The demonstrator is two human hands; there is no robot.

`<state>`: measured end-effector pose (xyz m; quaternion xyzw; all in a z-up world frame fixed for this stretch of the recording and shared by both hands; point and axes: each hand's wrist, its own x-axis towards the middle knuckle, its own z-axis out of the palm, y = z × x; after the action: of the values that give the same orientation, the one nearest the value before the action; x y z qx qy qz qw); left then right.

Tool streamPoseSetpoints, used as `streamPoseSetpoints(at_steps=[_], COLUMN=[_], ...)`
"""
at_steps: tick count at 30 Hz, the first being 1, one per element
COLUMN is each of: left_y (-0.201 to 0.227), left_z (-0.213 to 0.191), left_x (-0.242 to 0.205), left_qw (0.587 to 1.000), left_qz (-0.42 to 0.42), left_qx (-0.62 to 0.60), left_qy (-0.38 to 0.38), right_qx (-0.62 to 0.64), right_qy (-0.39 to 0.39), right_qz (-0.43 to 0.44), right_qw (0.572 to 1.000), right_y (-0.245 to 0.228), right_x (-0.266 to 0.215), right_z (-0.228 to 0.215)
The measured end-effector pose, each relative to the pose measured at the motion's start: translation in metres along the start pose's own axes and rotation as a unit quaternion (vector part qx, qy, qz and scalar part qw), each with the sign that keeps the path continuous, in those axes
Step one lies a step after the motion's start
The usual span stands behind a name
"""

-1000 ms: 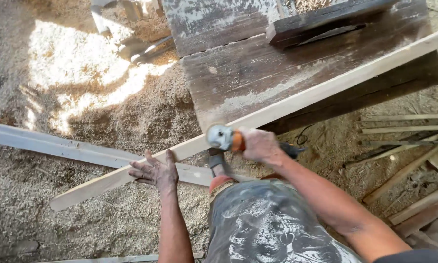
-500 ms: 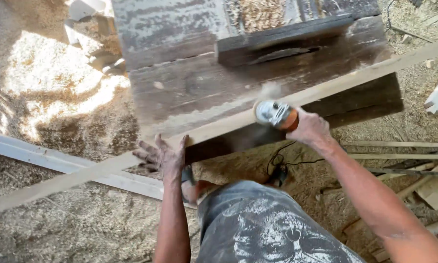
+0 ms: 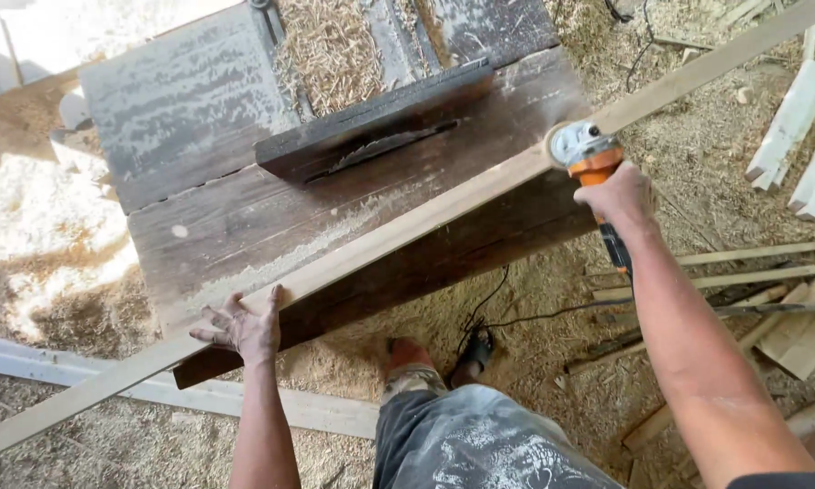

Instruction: Sanding a wooden plank with an angle grinder.

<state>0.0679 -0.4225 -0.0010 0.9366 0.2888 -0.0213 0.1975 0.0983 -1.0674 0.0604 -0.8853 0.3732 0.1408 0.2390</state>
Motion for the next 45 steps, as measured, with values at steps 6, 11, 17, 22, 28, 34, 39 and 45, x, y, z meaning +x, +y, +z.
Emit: streamPoseSetpoints(at_steps=[6, 11, 17, 22, 28, 34, 39, 45], left_y=[-0.013, -0.021, -0.002, 0.016, -0.010, 0.007, -0.004, -0.009], left_z=[0.013, 0.025, 0.009, -0.017, 0.018, -0.002, 0.015, 0.033], left_x=[0.004, 0.005, -0.006, -0.009, 0.005, -0.004, 0.006, 0.015], left_qw=[0.999, 1.000, 0.999, 0.986, 0.984, 0.997, 1.000, 0.998], left_qz=[0.026, 0.022, 0.026, -0.034, -0.020, -0.026, -0.024, -0.048], left_qx=[-0.032, -0.012, -0.040, -0.157, -0.175, -0.070, -0.008, 0.016], left_qy=[0.016, 0.005, 0.009, -0.043, 0.014, 0.001, 0.011, 0.022], right_qx=[-0.036, -0.075, -0.119, -0.225, -0.203, -0.194, -0.213, -0.199], right_qy=[0.011, -0.037, -0.061, -0.156, -0.128, -0.172, -0.112, -0.067], right_qz=[-0.073, -0.124, -0.204, -0.289, -0.463, -0.299, -0.203, -0.161], right_qw=[0.997, 0.989, 0.970, 0.917, 0.853, 0.918, 0.949, 0.964], right_y=[-0.026, -0.060, -0.125, -0.217, -0.249, -0.221, -0.138, -0.035], right_x=[-0.038, -0.085, -0.166, -0.251, -0.267, -0.217, -0.114, 0.023], right_z=[0.023, 0.047, 0.081, 0.099, 0.157, 0.091, 0.041, -0.018])
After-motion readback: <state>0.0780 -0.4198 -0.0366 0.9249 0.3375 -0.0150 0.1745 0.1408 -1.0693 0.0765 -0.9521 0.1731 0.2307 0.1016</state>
